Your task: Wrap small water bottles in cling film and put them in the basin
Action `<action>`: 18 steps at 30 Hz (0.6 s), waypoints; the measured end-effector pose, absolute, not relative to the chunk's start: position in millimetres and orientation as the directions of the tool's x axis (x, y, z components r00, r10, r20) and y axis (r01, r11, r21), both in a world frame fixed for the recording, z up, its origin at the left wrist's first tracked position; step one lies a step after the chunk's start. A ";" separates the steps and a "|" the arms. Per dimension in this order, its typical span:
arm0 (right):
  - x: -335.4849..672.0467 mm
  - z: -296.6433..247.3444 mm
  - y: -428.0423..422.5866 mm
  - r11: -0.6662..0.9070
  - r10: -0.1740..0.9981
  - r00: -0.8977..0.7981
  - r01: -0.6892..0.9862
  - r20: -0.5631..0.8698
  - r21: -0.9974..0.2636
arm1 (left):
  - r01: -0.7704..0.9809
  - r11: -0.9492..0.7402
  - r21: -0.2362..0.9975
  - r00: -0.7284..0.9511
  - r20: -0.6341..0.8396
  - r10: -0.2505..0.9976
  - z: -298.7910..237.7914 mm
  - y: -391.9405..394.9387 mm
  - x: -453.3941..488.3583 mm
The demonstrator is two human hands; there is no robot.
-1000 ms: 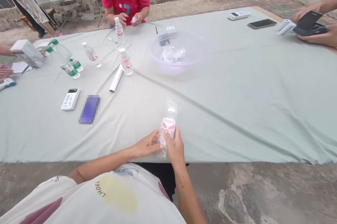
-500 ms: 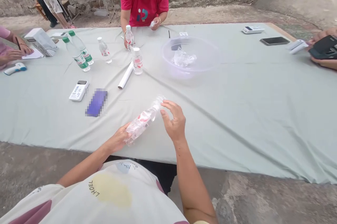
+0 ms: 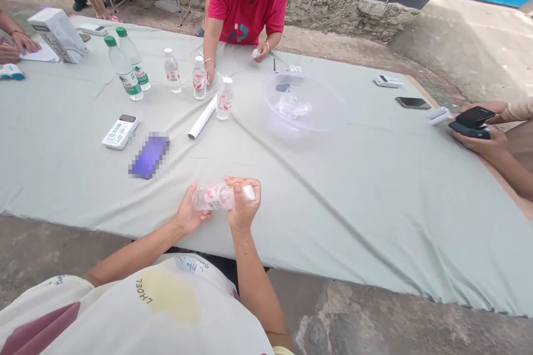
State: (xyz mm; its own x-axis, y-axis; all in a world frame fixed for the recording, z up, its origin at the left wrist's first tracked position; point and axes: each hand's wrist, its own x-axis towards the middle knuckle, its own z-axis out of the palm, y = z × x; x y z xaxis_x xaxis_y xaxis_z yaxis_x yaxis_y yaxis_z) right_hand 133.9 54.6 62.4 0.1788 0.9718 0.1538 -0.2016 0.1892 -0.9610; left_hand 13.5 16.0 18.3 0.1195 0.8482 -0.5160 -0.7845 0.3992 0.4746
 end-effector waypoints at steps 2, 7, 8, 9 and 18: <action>128.2 72.8 56.9 0.254 0.954 0.203 -0.146 0.223 -0.956 | -0.788 0.444 0.426 0.137 -0.582 0.802 11.8 33.1 24.3; 131.6 78.5 93.1 0.269 0.957 0.139 -0.085 0.256 -0.959 | -0.803 0.475 0.360 0.311 -0.428 0.849 -5.8 61.0 29.6; 134.2 77.5 105.2 0.243 0.965 0.121 -0.057 0.235 -0.968 | -0.794 0.498 0.348 0.365 -0.383 0.849 -10.1 63.2 28.2; 136.7 76.5 118.6 0.221 0.970 0.105 -0.023 0.217 -0.975 | -0.783 0.520 0.341 0.409 -0.346 0.844 -14.4 64.2 26.9; 139.2 91.7 281.3 0.289 0.899 0.224 0.340 0.376 -0.895 | -0.761 0.510 0.402 0.420 -0.295 0.858 -29.6 44.7 27.5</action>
